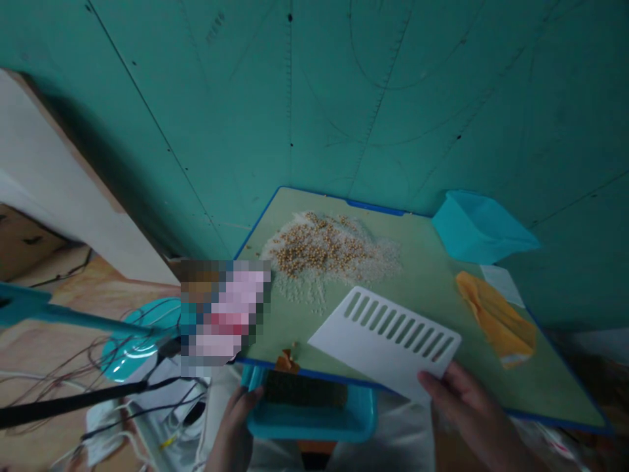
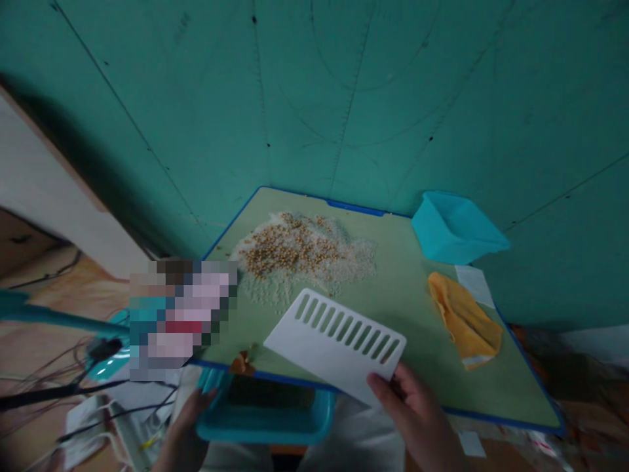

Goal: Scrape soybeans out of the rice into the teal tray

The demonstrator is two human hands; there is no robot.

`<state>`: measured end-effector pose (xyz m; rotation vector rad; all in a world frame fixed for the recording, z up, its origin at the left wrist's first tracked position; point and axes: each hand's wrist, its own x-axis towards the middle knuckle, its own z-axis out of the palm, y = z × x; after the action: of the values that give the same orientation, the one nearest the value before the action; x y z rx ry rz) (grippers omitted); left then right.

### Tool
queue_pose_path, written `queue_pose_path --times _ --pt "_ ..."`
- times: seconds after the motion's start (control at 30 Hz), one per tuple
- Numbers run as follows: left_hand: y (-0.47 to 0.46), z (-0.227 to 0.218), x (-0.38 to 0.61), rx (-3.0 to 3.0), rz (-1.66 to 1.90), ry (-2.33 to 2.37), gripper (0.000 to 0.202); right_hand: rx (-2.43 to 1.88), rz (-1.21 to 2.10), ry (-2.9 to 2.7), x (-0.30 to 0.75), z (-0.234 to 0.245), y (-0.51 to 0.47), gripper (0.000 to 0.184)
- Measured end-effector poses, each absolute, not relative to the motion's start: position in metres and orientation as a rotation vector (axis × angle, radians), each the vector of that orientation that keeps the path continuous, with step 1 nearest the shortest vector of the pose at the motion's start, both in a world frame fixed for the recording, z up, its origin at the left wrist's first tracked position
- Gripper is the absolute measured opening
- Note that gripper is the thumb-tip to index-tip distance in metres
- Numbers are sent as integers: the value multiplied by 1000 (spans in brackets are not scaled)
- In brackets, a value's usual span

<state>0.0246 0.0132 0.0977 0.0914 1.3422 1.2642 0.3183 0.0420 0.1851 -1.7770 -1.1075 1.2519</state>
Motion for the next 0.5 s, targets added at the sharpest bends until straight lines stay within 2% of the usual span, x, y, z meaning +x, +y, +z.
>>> queue_pose_path --times 0.27,0.5 --pt "9 105 23 120 1284 1355 33 -1657 1288 -1353 300 183 89 40" --pt "14 113 16 136 1249 1254 23 -1625 1412 -1474 301 192 88 33"
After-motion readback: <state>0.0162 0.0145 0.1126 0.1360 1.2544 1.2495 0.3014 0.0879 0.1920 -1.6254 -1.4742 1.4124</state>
